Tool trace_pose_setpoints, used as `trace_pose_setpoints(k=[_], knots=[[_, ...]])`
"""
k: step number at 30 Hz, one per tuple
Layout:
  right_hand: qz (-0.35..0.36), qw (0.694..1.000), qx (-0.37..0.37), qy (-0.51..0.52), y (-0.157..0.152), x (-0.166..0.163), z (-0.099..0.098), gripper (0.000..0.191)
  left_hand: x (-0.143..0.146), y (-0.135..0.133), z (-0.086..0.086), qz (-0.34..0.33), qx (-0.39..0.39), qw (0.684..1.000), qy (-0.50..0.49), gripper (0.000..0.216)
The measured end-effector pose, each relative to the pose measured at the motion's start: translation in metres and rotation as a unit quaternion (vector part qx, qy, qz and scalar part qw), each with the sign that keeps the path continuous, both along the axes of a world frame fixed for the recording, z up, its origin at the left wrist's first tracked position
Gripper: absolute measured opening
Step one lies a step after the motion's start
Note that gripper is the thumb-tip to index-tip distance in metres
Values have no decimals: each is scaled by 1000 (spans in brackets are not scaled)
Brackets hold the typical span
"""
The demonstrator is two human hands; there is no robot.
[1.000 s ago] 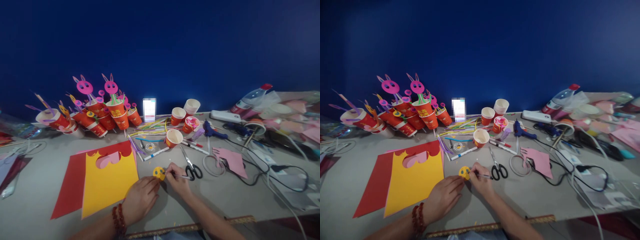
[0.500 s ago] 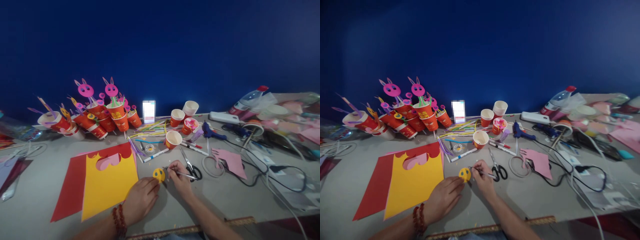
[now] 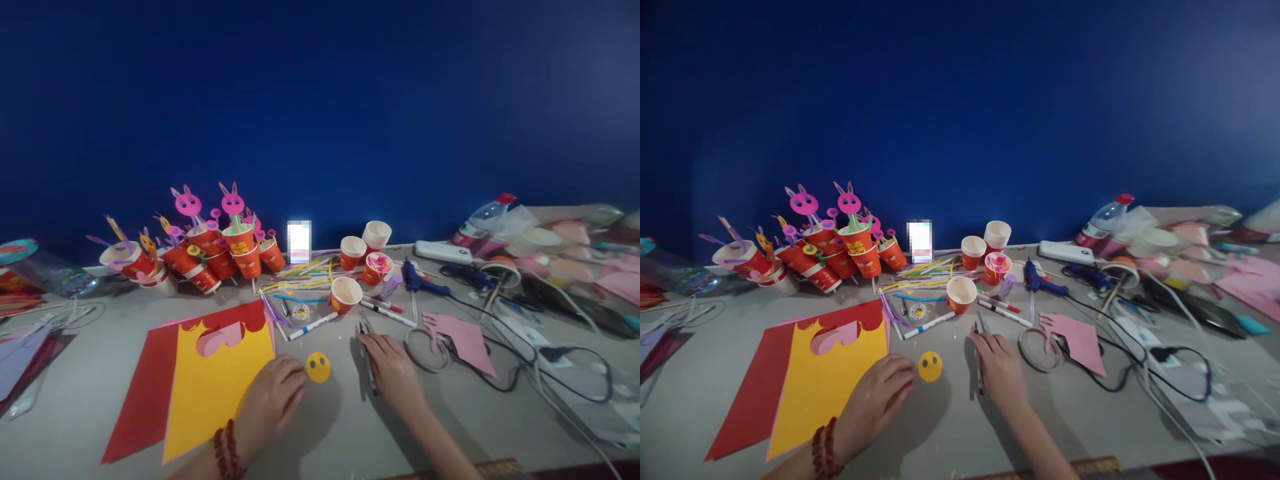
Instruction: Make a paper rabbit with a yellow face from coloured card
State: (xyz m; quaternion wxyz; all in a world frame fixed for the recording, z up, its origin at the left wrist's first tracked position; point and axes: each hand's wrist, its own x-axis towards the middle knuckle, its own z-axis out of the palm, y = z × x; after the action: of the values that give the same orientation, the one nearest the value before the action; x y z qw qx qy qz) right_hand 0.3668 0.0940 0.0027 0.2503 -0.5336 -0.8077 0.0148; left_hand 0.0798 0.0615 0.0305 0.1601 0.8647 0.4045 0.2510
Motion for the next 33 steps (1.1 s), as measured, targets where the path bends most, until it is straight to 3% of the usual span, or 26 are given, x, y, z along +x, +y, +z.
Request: trace_pose_setpoints(k=[4, 9, 17, 25, 28, 33], knots=[[-11, 998, 14, -52, 6, 8, -1, 43, -11, 17, 11, 53, 22, 998, 39, 18], [-12, 1000, 19, -7, 6, 9, -4, 39, -11, 48, 14, 103, 80, 988, 85, 17], [1, 999, 1, 33, -8, 4, -2, 23, 9, 68, 8, 103, 121, 982, 106, 15], [-89, 994, -23, -50, -2, -10, 7, 14, -34, 87, 11, 185, 119, 973, 66, 19], [-101, 993, -8, -59, 1, -14, 8, 13, -45, 91, 10, 180, 113, 974, 80, 17], [-88, 996, 0, -35, 0, -15, 6, 14, -33, 101, 6, 143, 83, 979, 118, 20]])
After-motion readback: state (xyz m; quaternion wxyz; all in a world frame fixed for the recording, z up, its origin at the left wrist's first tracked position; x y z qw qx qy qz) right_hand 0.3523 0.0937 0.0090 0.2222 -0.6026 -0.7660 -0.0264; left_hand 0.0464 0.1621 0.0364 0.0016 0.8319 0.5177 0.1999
